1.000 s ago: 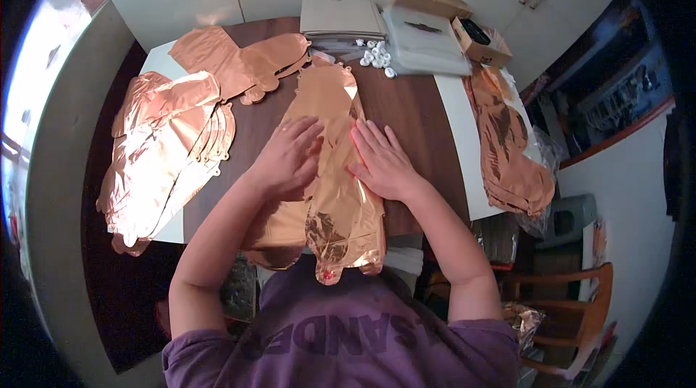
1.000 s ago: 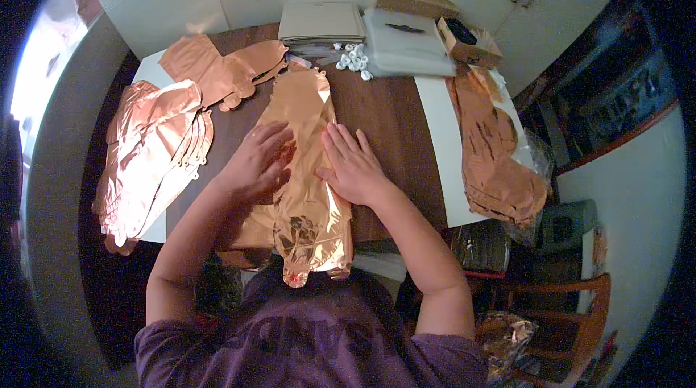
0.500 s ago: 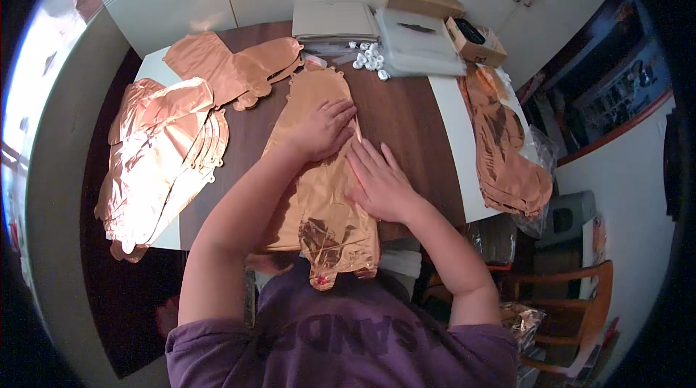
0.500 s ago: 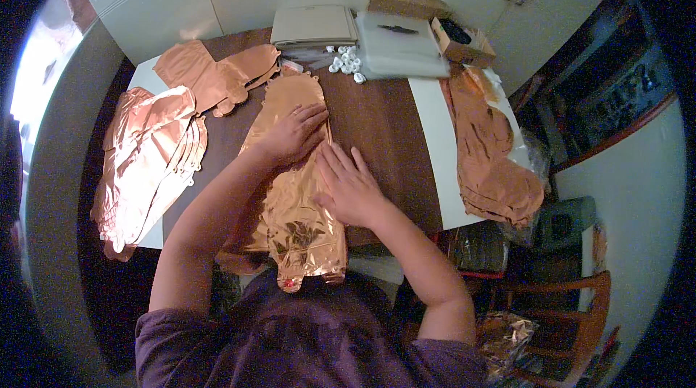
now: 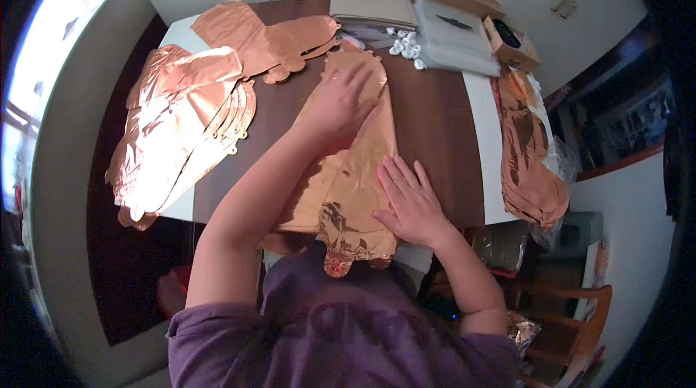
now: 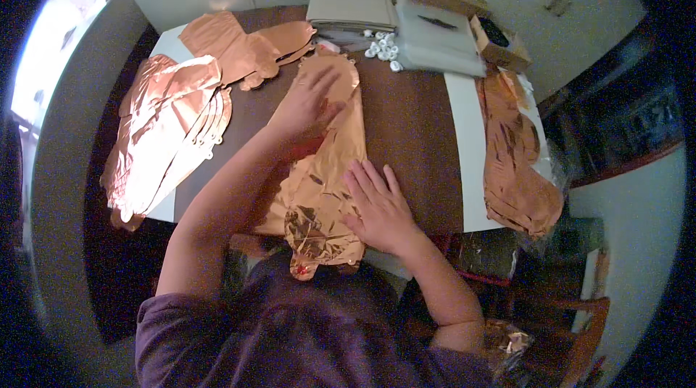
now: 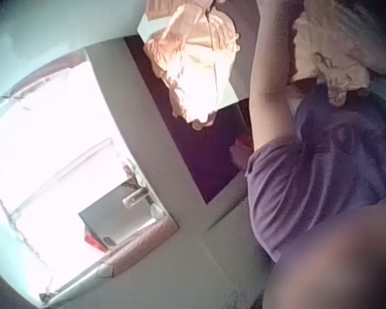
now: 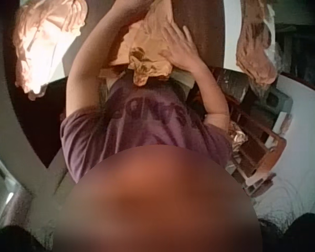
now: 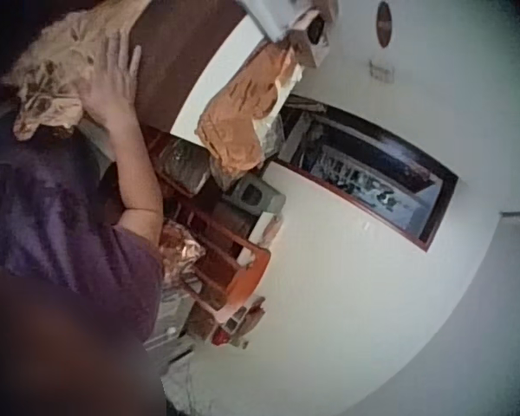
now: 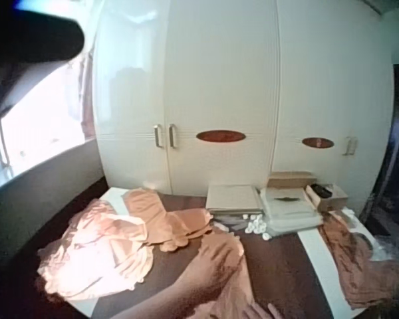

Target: Folding rose-gold foil balloons and inserting them into plastic retail sleeves with cardboard backings.

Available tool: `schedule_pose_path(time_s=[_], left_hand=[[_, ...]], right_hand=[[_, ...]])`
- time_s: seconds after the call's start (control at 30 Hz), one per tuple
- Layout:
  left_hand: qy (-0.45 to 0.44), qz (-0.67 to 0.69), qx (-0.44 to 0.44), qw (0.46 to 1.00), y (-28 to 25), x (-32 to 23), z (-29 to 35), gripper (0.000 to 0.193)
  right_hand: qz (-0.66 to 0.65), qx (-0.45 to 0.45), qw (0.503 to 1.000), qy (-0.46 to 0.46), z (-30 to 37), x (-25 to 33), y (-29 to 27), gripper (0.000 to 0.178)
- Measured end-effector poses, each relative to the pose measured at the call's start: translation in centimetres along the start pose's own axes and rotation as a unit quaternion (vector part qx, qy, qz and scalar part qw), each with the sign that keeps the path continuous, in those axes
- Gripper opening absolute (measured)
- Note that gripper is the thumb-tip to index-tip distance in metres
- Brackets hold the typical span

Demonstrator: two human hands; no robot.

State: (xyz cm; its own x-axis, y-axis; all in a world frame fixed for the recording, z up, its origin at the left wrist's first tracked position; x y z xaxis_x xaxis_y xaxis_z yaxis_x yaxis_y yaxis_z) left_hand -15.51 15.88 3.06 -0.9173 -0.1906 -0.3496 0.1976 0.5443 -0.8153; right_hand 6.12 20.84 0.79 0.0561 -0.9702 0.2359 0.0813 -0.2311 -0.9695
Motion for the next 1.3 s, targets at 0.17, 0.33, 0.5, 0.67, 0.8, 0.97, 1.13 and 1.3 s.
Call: schedule_pose_path(time_s=[0.17,0.33,0.5,0.67,0.8,0.97,1.13,1.3], left_hand=[[-0.157,0.100,-0.112,0.976,-10.1,-4.1,13.3,0.012],[-0.449,0.301,-0.174,0.823,-6.3,-6.9,31.3,0.017],[-0.499,0.560,-0.090,0.655,-4.2,-6.8,29.1,0.028],[-0.047,0.258,-0.056,0.963,-9.8,-10.1,17.9,0.014],[0.061,0.351,0.152,0.922,-5.4,-11.0,14.6,0.015],[0.018,0.230,0.064,0.971,-6.1,-6.6,14.0,0.043],[-0.015,-0.067,0.167,0.984,-2.5,-5.4,13.3,0.078],[-0.007,-0.090,0.199,0.976,-0.8,-5.1,12.9,0.083]], right_hand=[[-0.036,0.013,0.999,0.019,0.5,-0.8,0.0,0.077],[-0.047,-0.014,0.999,-0.021,0.3,-0.3,-0.7,0.074],[-0.056,-0.021,0.998,-0.026,0.5,-0.3,-1.0,0.069],[-0.061,-0.028,0.997,-0.023,0.8,-0.3,-0.8,0.070],[-0.078,-0.018,0.996,-0.046,0.5,-0.4,-1.2,0.073],[-0.065,-0.049,0.994,-0.067,0.6,-0.7,-1.1,0.072],[-0.101,-0.063,0.990,-0.081,-0.5,-0.9,-2.0,0.058],[-0.161,-0.128,0.974,-0.096,-1.6,-2.0,-3.0,0.035]])
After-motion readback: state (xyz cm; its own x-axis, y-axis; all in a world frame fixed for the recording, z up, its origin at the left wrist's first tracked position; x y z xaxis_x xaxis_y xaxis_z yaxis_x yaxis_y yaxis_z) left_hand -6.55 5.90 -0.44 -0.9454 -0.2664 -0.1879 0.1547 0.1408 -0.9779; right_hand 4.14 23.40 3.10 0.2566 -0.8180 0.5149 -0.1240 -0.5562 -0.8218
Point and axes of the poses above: each hand's wrist, its own z-axis away from the middle knuckle, its own y-axis out of the palm, x = y × z, the point moved 5 cm from there along -z, towards the middle knuckle, and after that the axes turned 6 degrees about x, right-handed, at the moved point
